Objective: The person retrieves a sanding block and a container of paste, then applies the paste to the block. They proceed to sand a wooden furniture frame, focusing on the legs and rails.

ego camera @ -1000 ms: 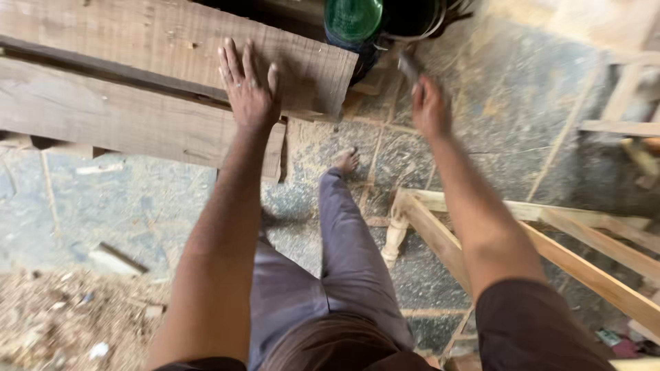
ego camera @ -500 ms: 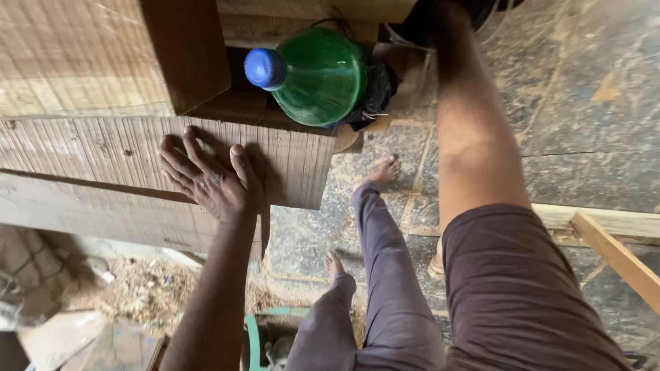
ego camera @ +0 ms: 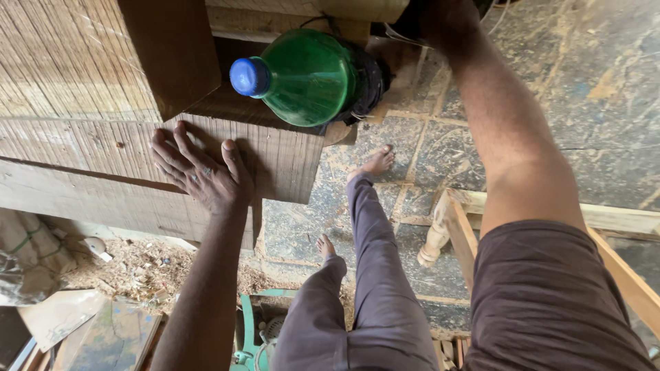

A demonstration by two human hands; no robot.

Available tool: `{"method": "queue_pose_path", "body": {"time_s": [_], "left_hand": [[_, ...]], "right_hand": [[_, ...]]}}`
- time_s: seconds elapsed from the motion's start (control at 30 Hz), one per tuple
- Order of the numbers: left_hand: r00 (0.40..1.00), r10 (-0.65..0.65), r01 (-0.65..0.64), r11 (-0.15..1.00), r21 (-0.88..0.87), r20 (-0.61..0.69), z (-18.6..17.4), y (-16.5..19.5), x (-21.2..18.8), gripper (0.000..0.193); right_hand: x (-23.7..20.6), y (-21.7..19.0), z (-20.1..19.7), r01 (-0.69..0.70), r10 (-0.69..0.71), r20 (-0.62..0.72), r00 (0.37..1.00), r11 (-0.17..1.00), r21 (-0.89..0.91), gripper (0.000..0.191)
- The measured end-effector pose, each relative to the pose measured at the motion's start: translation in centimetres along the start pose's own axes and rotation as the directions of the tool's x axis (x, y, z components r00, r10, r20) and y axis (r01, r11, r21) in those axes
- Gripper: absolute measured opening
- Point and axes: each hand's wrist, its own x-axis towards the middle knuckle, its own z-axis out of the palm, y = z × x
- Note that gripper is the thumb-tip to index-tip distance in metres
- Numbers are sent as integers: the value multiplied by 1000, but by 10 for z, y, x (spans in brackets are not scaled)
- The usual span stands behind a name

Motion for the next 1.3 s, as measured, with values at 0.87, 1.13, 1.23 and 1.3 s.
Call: {"method": "queue_pose_path", "body": {"time_s": [0.87, 1.13, 1.23, 1.3], "left_hand": [[979, -102, 118, 990, -78, 179, -27, 35, 23, 89], [832, 517, -506, 556, -659, -203, -81, 106, -82, 70], [901, 414, -297, 365, -882, -132, -128, 98, -119, 65], [945, 325, -133, 311, -941, -27, -160, 69, -137, 61]], "right_hand": [[-195, 43, 6, 280, -445, -255, 859, 823, -493, 29], [-366, -28, -9, 380, -688, -247, 682, 622, -684, 47], [-418, -67, 2, 473, -735, -174, 655, 578, -665, 44], [-445, -102, 12, 526, -774, -121, 621, 526, -668, 37]]}}
